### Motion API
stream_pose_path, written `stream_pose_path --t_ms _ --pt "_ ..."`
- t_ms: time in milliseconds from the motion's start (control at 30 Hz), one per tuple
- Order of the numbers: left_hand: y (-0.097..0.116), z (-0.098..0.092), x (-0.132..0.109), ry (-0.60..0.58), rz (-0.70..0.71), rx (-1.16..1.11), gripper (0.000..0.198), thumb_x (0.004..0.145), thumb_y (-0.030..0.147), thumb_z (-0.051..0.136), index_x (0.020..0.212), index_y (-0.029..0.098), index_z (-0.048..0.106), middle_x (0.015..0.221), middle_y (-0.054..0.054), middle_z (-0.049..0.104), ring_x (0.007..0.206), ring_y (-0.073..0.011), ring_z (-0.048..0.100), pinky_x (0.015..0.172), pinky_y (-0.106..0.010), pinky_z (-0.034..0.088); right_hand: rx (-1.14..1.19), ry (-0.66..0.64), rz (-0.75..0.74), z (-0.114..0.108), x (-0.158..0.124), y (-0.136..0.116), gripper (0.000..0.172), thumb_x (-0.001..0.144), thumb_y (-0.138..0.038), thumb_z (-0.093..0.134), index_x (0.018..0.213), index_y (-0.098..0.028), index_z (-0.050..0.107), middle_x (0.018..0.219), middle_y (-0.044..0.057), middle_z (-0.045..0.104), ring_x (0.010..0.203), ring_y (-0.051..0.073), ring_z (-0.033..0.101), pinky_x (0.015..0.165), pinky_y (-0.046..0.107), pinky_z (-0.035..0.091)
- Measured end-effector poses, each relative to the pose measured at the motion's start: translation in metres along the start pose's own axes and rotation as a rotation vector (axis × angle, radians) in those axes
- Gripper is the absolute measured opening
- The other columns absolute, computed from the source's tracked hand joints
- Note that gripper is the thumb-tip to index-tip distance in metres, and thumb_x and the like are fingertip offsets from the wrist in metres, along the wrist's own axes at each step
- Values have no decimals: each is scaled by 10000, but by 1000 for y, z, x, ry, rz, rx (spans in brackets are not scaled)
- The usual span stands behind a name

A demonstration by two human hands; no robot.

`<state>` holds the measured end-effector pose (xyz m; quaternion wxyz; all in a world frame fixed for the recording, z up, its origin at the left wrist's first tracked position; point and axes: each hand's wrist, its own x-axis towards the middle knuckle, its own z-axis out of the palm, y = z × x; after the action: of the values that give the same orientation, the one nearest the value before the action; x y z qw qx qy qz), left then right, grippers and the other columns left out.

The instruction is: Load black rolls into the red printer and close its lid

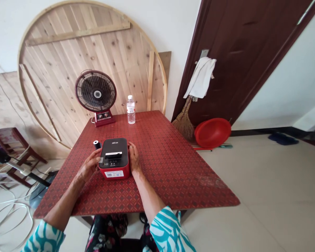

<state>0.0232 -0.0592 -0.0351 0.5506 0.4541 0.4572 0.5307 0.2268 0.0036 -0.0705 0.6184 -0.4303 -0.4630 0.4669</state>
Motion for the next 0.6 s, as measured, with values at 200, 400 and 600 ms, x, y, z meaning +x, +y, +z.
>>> stream_pose_path --t_ms 200,400,600 --pt "6 -2 1 -45 -43 -14 838 688 371 736 1422 169 386 570 80 501 424 -53 384 429 -196 284 22 -5 -4 2 1 0 561 831 -613 454 1179 -207 623 1274 80 636 1203 237 546 1051 389 383" --pt "8 -4 2 -82 -85 -45 864 706 330 732 1454 181 325 625 69 538 431 -56 422 422 -196 301 23 -13 6 1 1 3 534 837 -600 458 1173 -221 627 1277 70 634 1211 237 542 1063 394 372" --pt "9 -3 1 -102 -123 -105 804 695 304 746 1410 192 397 671 51 575 458 -61 489 461 -199 377 1 -2 -1 1 1 4 508 848 -588 453 1152 -229 643 1271 61 642 1210 236 540 1063 391 365"
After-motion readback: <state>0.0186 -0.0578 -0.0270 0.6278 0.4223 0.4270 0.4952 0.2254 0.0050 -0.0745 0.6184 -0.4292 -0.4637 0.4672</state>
